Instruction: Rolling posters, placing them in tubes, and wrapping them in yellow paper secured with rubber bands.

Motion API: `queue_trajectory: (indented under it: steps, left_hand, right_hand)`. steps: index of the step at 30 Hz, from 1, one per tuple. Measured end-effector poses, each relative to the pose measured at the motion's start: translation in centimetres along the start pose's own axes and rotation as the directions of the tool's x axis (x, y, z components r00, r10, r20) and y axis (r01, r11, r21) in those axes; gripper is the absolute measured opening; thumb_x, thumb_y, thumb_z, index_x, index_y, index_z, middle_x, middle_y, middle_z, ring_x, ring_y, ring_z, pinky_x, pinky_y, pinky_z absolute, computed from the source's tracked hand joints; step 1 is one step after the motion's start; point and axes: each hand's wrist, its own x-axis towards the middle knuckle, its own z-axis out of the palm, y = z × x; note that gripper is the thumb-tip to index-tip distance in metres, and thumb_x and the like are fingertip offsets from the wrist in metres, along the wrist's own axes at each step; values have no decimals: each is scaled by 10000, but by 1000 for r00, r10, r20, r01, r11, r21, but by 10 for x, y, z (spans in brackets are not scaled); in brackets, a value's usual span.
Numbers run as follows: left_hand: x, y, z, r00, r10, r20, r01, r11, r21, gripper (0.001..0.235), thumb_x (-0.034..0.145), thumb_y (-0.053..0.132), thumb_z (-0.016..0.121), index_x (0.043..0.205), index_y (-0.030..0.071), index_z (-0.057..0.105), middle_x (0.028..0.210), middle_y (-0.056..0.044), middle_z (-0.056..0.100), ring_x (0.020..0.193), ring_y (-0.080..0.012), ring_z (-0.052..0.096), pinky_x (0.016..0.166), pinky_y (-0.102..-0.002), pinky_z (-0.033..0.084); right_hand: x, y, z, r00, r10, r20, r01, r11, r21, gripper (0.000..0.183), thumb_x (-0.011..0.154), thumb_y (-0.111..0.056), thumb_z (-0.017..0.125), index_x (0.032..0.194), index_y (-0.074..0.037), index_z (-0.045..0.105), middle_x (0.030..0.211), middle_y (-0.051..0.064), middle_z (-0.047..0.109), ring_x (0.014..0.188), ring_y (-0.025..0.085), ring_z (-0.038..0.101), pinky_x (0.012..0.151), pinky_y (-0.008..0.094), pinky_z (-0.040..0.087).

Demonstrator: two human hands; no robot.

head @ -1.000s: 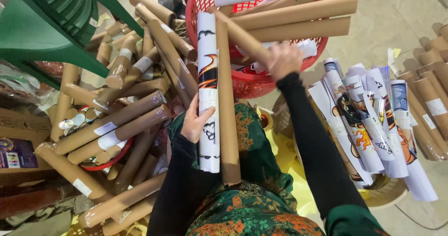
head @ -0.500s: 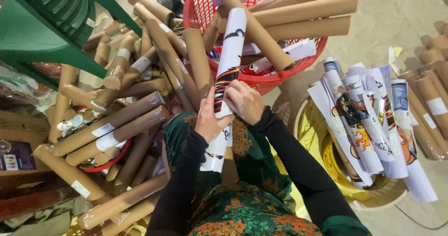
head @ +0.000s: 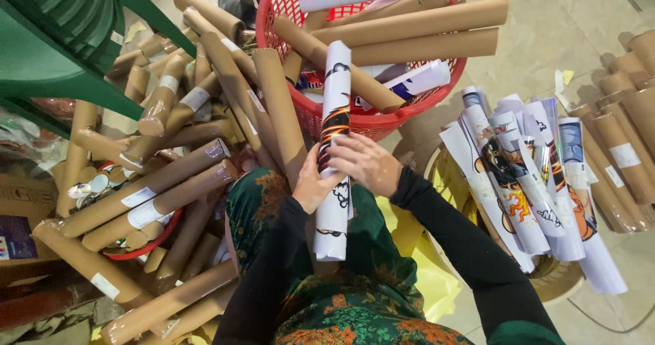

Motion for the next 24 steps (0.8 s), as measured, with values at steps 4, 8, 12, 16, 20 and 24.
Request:
queue_trajectory:
  steps: [4, 8, 12, 16, 20, 24]
  left_hand:
    - [11, -4, 7, 1000, 1, -22, -3, 998, -68, 1012, 747, 303, 849, 1528, -70, 324, 1361, -220, 621, 1249, -270, 636, 1062, -366, 499]
    - [46, 10, 4, 942, 335, 15, -330, 917, 225, 1104, 711, 274, 941, 1515, -111, 289, 1357, -279, 549, 1255, -344, 571, 1054, -402, 484]
    - [94, 49, 1, 979, 125, 162, -56, 925, -375, 1105, 642, 271, 872, 1521, -71, 297, 1353, -279, 574, 1199, -318, 602, 1003, -420, 531]
    - [142, 30, 9, 993, -38, 112, 67, 963, -260, 1108, 679, 302, 871, 1542, -36, 263, 1381, -260, 598, 1194, -289, 623, 981, -406, 543]
    - [138, 29, 9, 814, 575, -82, -543, 804, 244, 982, 845, 241, 958, 1530, -95, 340, 1466, -280, 496, 1332, -358, 516, 1091, -420, 433]
    - [87, 91, 0, 961, 276, 7, -211, 750, -627, 500, 929, 79, 763, 1372, -74, 589, 1260, -129, 700, 1117, -194, 674, 979, -324, 551]
  right_hand:
    - [-2, 13, -6, 957, 176, 229, -159, 983, -90, 244, 965, -206, 629, 1195, -135, 673, 1256, 20, 622, 1176, 261, 606, 1090, 432, 451]
    - [17, 32, -20, 1000, -12, -25, 9, 990, -142, 358, 855, -166, 610, 1203, -125, 685, 1300, 66, 668, 1073, 251, 601, 935, 397, 475]
    - [16, 91, -10, 990, 123, 62, -117, 988, -103, 58, 932, -135, 641, 985, -111, 653, 987, 64, 651, 957, 262, 651, 805, 417, 543]
    - [7, 129, -22, 979, 200, 42, -193, 973, -123, 87, 823, -108, 683, 887, -97, 625, 923, 90, 629, 894, 312, 654, 757, 418, 555]
    - [12, 117, -35, 807, 540, -238, -454, 826, 335, 36, 981, -106, 671, 1001, -77, 674, 903, 62, 688, 809, 214, 675, 713, 343, 556]
    - [19, 78, -13, 656, 733, 180, -205, -56, 977, 169, 1075, -113, 627, 1154, 37, 622, 878, 60, 697, 731, 118, 663, 645, 268, 531]
